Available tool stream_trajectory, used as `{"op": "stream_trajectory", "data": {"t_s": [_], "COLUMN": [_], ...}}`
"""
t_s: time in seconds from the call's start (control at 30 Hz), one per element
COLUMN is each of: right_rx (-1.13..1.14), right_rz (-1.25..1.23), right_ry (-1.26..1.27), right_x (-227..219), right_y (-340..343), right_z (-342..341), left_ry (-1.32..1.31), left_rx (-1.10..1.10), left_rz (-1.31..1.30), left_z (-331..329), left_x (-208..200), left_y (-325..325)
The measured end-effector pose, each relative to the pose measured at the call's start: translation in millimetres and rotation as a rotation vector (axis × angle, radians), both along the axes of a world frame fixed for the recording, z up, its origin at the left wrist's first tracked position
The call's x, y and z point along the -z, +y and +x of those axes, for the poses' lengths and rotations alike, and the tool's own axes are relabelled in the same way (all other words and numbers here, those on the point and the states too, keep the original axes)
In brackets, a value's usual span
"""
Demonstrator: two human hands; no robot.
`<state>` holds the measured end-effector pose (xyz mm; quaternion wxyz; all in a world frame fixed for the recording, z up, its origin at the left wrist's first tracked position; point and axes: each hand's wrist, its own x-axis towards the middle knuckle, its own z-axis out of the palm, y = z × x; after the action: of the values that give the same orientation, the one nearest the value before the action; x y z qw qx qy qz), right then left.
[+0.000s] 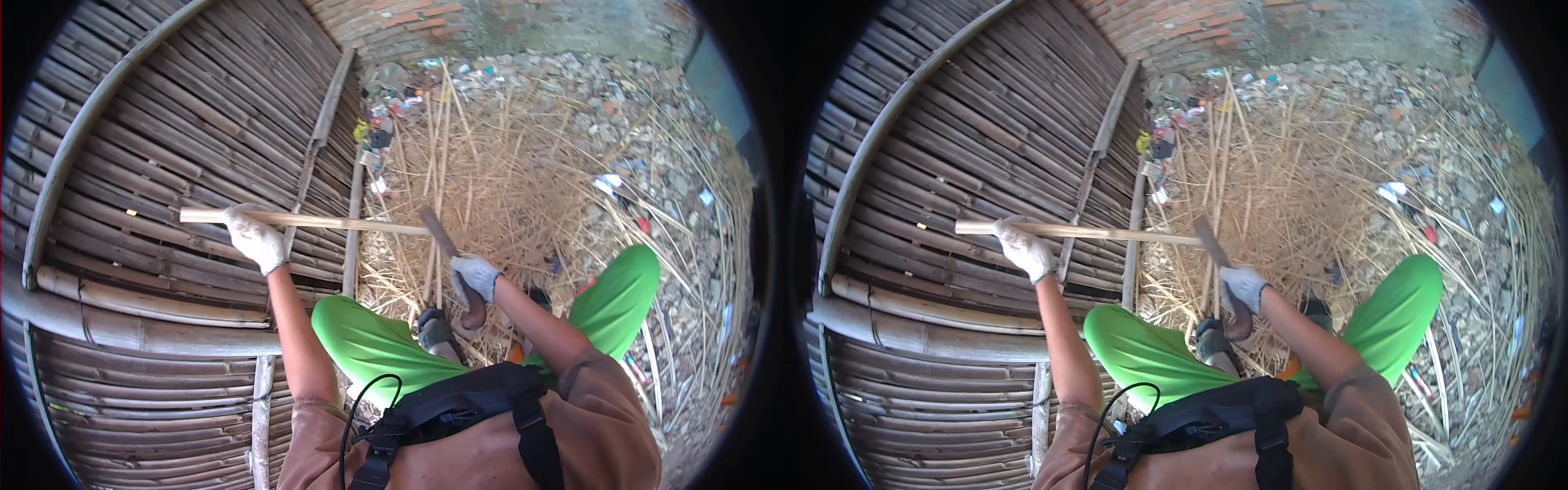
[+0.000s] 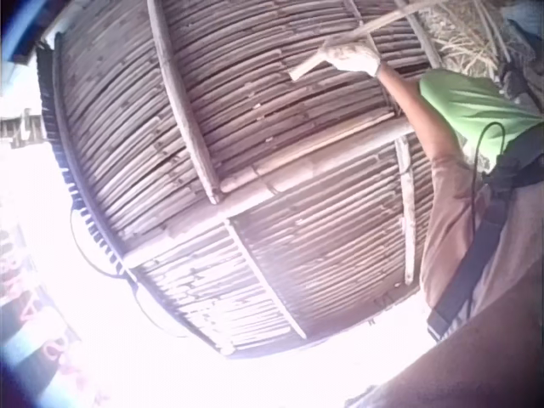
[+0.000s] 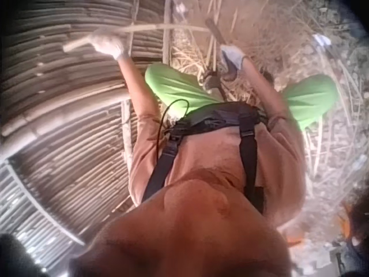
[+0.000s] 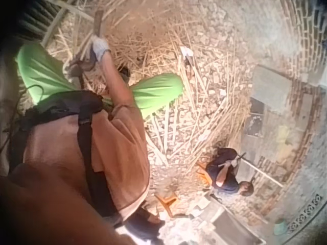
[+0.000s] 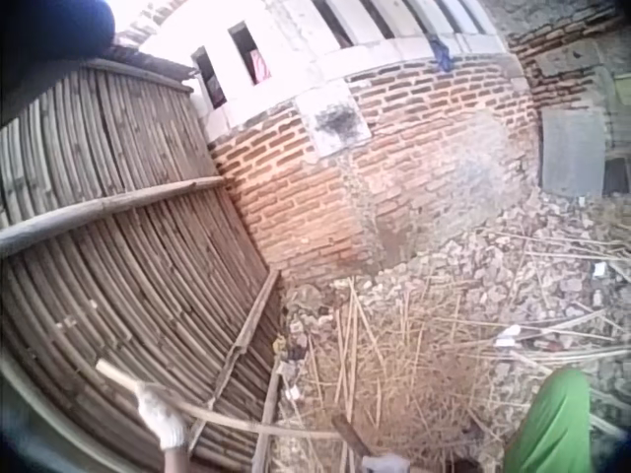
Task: The person uses a cleaver-style knife to strip and shave thin layers from a length of bamboo while sitting on the ground.
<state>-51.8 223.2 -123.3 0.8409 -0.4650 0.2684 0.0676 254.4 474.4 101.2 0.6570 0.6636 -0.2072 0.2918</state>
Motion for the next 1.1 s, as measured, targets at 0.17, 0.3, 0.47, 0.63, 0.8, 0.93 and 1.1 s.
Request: {"op": "stream_trajectory", "data": {"t_s": [0.17,0.3,0.47,0.63,0.8,0.93,1.1], "right_rx": [0.227,0.266,0.356,0.343,0.296,0.321,0.243], "right_rz": [0.045,-0.056,-0.105,-0.237,-0.304,-0.44,-0.446], "right_ry": [0.214,0.275,0.333,0.365,0.425,0.337,0.413], "right_x": [74.4,88.6,117.5,113.6,134.7,133.4,113.0], "right_y": [-11.4,-3.5,-13.1,-13.1,-16.9,-12.4,-6.1], "right_z": [-74.5,-115.9,-129.7,-125.9,-120.6,-118.3,-117.0], "left_ry": [0.145,0.51,0.362,0.209,0.182,0.333,0.376], "left_rx": [0.186,0.408,0.451,0.268,0.332,0.264,0.1], "left_rz": [0.104,-0.081,0.083,0.085,0.022,-0.054,0.067], "left_z": [-19.5,-32.5,-56.9,-62.5,-53.9,-53.5,-50.8], "left_x": [42.3,132.4,130.8,19.8,-17.1,13.9,89.8], "left_y": [-27.3,-61.5,-94.2,-62.1,-34.6,-34.1,-25.8]}}
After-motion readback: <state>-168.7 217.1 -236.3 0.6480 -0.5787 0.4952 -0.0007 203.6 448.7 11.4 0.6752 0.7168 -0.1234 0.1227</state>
